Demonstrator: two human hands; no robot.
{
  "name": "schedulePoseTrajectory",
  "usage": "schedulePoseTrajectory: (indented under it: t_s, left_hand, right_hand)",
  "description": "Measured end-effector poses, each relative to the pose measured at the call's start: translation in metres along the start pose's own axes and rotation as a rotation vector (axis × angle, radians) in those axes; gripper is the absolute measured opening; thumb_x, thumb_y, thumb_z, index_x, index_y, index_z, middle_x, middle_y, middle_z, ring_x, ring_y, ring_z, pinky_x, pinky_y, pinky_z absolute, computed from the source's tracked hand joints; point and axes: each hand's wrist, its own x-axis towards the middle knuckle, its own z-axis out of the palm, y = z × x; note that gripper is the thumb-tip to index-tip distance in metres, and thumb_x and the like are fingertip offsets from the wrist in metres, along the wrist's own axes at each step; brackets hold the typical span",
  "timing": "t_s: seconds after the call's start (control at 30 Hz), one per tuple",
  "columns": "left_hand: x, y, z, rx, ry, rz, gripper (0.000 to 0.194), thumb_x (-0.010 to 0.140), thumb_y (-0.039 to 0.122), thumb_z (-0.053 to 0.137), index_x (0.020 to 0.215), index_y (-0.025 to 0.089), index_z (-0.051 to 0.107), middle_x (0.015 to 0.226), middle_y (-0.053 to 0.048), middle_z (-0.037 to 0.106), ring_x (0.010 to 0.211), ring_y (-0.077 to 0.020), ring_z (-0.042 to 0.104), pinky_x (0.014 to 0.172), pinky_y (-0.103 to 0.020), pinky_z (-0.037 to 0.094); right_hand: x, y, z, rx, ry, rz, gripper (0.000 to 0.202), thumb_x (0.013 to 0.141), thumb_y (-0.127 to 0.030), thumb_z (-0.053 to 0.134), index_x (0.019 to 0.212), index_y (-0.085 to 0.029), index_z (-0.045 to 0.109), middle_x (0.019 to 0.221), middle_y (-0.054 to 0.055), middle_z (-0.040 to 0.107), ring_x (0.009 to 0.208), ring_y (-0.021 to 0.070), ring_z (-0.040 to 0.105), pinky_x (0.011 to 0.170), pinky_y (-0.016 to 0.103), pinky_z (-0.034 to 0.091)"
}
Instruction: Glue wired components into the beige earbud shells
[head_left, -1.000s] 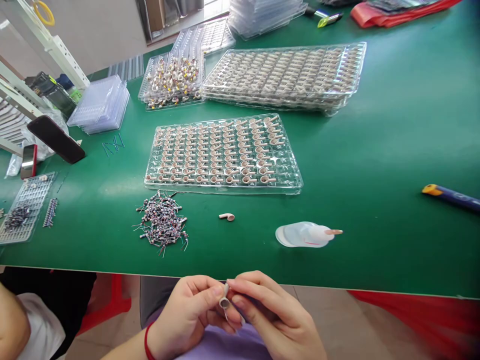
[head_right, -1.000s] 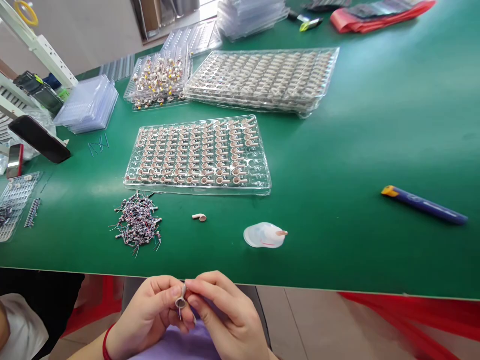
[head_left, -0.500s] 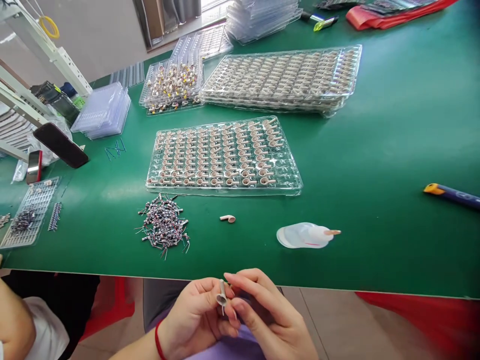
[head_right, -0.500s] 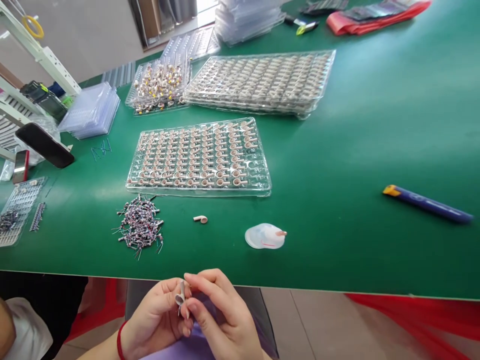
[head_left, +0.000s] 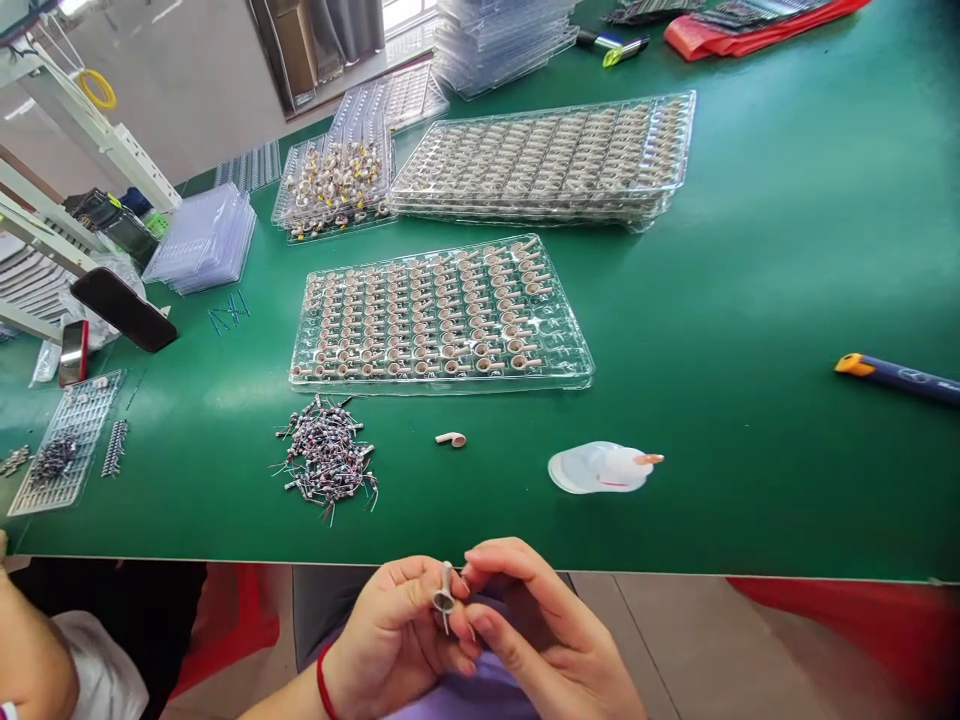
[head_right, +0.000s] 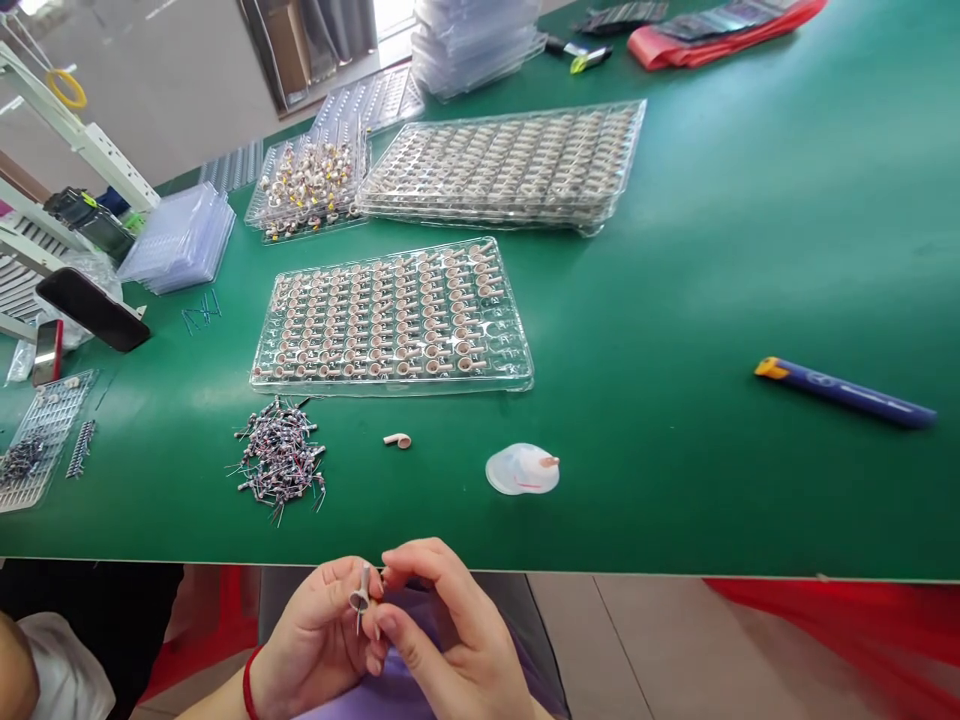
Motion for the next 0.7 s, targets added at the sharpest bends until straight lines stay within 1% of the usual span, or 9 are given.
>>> schedulePoseTrajectory:
  t_s: [0.07,0.17,0.23,0.3,0.43,0.57,0.63,0.7]
  left_hand:
    - [-0.001,0.000,0.002,0.059,0.046,0.061,0.028,0.072,0.035,0.078,0.074,0.009,0.068,0.056,-0.003,0.066,0.048,-0.0092,0.063,0.046,-0.015,0.050]
    - [-0.004,-0.001,0.003,0.187,0.111,0.194,0.028,0.066,0.034,0.083,0.070,0.011,0.069,0.058,-0.002,0.068,0.049,-0.0094,0.063,0.049,-0.017,0.051]
    - [-0.007,0.000,0.002,0.293,0.123,0.291,0.025,0.065,0.031,0.084,0.070,0.011,0.069,0.060,-0.002,0.070,0.051,-0.0087,0.063,0.053,-0.017,0.051]
    - [-0.009,0.002,0.001,0.371,0.118,0.354,0.022,0.067,0.029,0.084,0.072,0.012,0.070,0.062,-0.002,0.071,0.054,-0.0079,0.063,0.057,-0.017,0.050]
    - [-0.011,0.005,0.001,0.407,0.114,0.374,0.018,0.067,0.027,0.083,0.071,0.014,0.071,0.064,-0.002,0.072,0.057,-0.0079,0.063,0.059,-0.017,0.049]
    - [-0.011,0.002,0.001,0.420,0.120,0.364,0.019,0.066,0.029,0.083,0.071,0.015,0.071,0.064,-0.002,0.072,0.057,-0.0086,0.063,0.059,-0.018,0.049]
    - [-0.014,0.003,0.003,0.457,0.138,0.365,0.020,0.066,0.032,0.083,0.071,0.016,0.071,0.063,-0.001,0.072,0.057,-0.0087,0.062,0.059,-0.018,0.049]
    - [-0.016,0.013,0.005,0.570,0.174,0.394,0.021,0.066,0.033,0.083,0.073,0.017,0.072,0.065,-0.001,0.071,0.057,-0.0087,0.061,0.058,-0.018,0.048]
  right_hand:
    - [-0.001,-0.001,0.000,0.092,-0.021,0.054,0.020,0.092,-0.018,0.055,0.109,-0.028,0.059,0.092,0.003,0.057,0.062,0.0123,0.065,0.056,0.023,0.060]
    - [-0.001,-0.002,0.000,0.100,-0.012,0.068,0.018,0.091,-0.017,0.057,0.105,-0.027,0.060,0.090,0.003,0.060,0.068,0.0136,0.066,0.058,0.022,0.060]
    - [-0.001,-0.002,0.000,0.089,0.006,0.061,0.017,0.089,-0.017,0.060,0.103,-0.026,0.061,0.089,0.003,0.062,0.069,0.0138,0.067,0.061,0.022,0.060]
    - [-0.002,0.000,0.000,0.089,0.019,0.069,0.017,0.088,-0.018,0.062,0.103,-0.027,0.062,0.089,0.003,0.063,0.069,0.0133,0.068,0.064,0.021,0.060]
    - [-0.003,0.004,0.001,0.083,0.024,0.113,0.019,0.087,-0.017,0.063,0.102,-0.029,0.062,0.090,0.002,0.065,0.073,0.0131,0.068,0.067,0.022,0.060]
    - [-0.005,0.005,0.003,0.090,0.026,0.091,0.019,0.089,-0.018,0.062,0.103,-0.030,0.060,0.090,0.001,0.064,0.070,0.0116,0.068,0.064,0.020,0.060]
    - [-0.005,0.005,0.001,0.036,0.008,0.073,0.019,0.089,-0.020,0.061,0.104,-0.031,0.059,0.090,0.000,0.064,0.072,0.0119,0.068,0.065,0.020,0.060]
    - [-0.004,0.006,-0.006,-0.088,0.015,0.029,0.018,0.090,-0.022,0.059,0.106,-0.031,0.057,0.091,0.001,0.065,0.077,0.0130,0.069,0.069,0.021,0.060]
